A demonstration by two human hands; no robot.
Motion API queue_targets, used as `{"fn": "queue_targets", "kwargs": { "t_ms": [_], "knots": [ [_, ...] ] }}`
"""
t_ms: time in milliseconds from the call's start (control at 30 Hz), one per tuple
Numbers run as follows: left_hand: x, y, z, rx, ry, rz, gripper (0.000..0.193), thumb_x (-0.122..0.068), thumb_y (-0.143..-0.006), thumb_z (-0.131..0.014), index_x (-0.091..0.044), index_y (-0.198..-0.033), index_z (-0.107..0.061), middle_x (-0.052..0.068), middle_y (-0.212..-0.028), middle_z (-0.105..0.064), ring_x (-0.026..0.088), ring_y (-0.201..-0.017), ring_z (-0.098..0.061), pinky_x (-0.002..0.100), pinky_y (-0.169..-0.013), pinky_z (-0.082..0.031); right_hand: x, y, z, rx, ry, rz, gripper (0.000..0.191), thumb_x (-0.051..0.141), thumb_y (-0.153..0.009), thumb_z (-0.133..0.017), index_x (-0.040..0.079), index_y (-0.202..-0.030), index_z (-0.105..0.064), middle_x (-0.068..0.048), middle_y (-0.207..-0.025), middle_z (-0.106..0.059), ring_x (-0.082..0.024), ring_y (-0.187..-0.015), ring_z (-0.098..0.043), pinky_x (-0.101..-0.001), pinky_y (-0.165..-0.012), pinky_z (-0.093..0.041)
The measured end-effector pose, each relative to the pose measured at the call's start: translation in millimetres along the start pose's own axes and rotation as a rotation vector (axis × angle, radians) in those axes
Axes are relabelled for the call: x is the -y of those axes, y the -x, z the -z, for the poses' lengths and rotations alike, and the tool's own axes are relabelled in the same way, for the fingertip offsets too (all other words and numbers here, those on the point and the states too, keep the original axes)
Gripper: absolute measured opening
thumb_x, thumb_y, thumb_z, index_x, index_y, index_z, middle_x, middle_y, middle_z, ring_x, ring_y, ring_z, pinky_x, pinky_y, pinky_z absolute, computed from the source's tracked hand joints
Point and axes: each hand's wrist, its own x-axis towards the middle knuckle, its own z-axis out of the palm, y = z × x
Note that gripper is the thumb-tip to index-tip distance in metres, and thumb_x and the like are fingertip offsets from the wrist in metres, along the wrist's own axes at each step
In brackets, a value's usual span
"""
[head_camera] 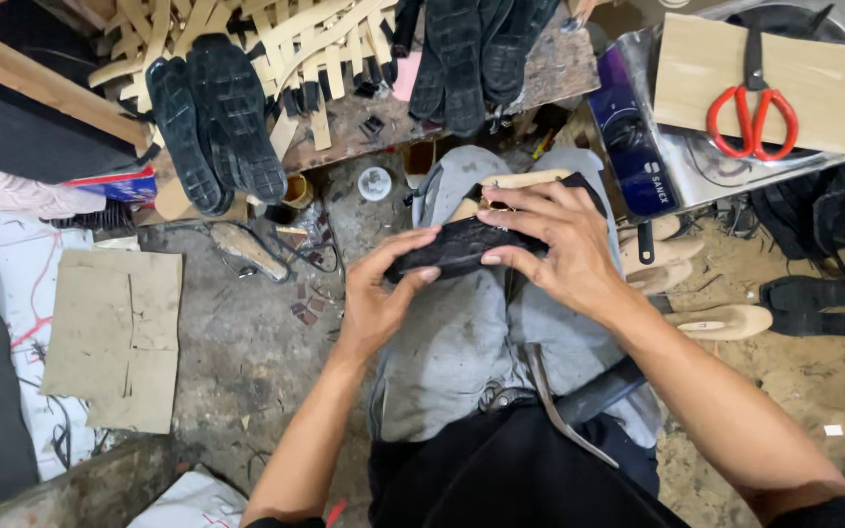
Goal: The person sits with a black shoe upper on their lap and uses a curved metal tool to press and smooth the sole onto the shoe, working around the edge. They then place the finished shoe on a shelf rack, pick up a rubber sole, and press and fit it onto another shoe upper.
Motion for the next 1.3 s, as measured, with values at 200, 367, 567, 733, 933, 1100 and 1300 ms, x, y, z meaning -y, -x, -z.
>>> {"fn": "queue_targets", "kwargs": {
  "t_ms": [200, 367, 567, 733, 933, 1100, 1300],
  "knots": [
    [42.9, 24.1, -0.1, -0.048, 0.157, 0.214, 0.034, -0.014, -0.099, -0.068, 0.002, -0.129, -0.067, 0.011, -0.125, -0.073, 0.014, -0.111, -0.066, 0.029, -0.1, -0.052, -26.6, 9.9, 17.2, 0.15, 0.029, 0.223, 0.075, 0.043, -0.069, -0.085, 0.018, -0.137, -0.063, -0.014, -0.145, -0.06, -0.036, -0.13, -0.05, -0.048, -0.105, -0.04],
    [60.6, -15.9, 4.7, -0.105, 0.311, 0.251, 0.037, -0.023, -0.102, -0.07, 0.004, -0.127, -0.069, 0.007, -0.113, -0.072, 0.012, -0.102, -0.065, 0.027, -0.095, -0.052, -30.8, 5.6, 19.1, 0.316, -0.026, -0.169, 0.092, 0.039, -0.071, -0.085, 0.024, -0.154, -0.047, -0.014, -0.139, -0.063, -0.036, -0.124, -0.053, -0.0464, -0.106, -0.044],
    [33.9, -47.1, 0.6, -0.204, 0.197, 0.091, 0.048, -0.037, -0.106, -0.068, 0.005, -0.127, -0.072, 0.008, -0.108, -0.071, 0.013, -0.099, -0.062, 0.028, -0.093, -0.05, -22.0, -8.9, 23.0, 0.309, -0.111, -0.263, 0.104, 0.037, -0.064, -0.09, 0.018, -0.155, -0.044, -0.015, -0.142, -0.061, -0.036, -0.125, -0.053, -0.0447, -0.109, -0.042],
    [5.6, -61.0, -19.0, -0.092, 0.664, 0.015, 0.082, -0.067, -0.103, -0.046, 0.004, -0.142, -0.057, 0.015, -0.126, -0.07, 0.023, -0.113, -0.069, 0.039, -0.106, -0.054, -20.7, 3.3, 16.9, 0.367, -0.573, -0.429, 0.103, 0.039, -0.066, -0.089, 0.002, -0.151, -0.043, -0.02, -0.143, -0.061, -0.028, -0.133, -0.058, -0.0381, -0.115, -0.041],
    [15.1, -63.4, -31.1, 0.118, 1.314, 0.111, 0.078, -0.068, -0.108, -0.037, 0.003, -0.138, -0.052, 0.024, -0.113, -0.066, 0.038, -0.105, -0.067, 0.055, -0.096, -0.055, 6.8, 75.3, -8.9, 0.406, -0.962, -0.672, 0.083, 0.043, -0.093, -0.068, -0.001, -0.157, -0.035, -0.016, -0.156, -0.051, -0.024, -0.144, -0.046, -0.0355, -0.117, -0.034],
    [44.4, -55.6, -14.7, 0.044, 1.451, 0.208, 0.078, -0.066, -0.108, -0.032, 0.002, -0.138, -0.054, 0.023, -0.113, -0.066, 0.039, -0.106, -0.066, 0.059, -0.097, -0.056, 6.6, 122.9, 18.4, 0.578, -0.302, -0.27, 0.043, 0.032, -0.09, -0.071, 0.01, -0.127, -0.072, -0.006, -0.131, -0.068, -0.027, -0.127, -0.061, -0.0375, -0.107, -0.047],
    [57.3, -63.3, -12.8, 0.047, 1.345, 0.263, 0.077, -0.064, -0.11, -0.032, 0.004, -0.137, -0.055, 0.024, -0.113, -0.068, 0.038, -0.104, -0.068, 0.059, -0.096, -0.057, 22.3, 151.1, 10.8, 0.788, 0.043, -0.197, 0.059, 0.011, -0.062, -0.082, 0.011, -0.119, -0.07, -0.006, -0.124, -0.062, -0.03, -0.117, -0.054, -0.0421, -0.095, -0.044]
  ]
}}
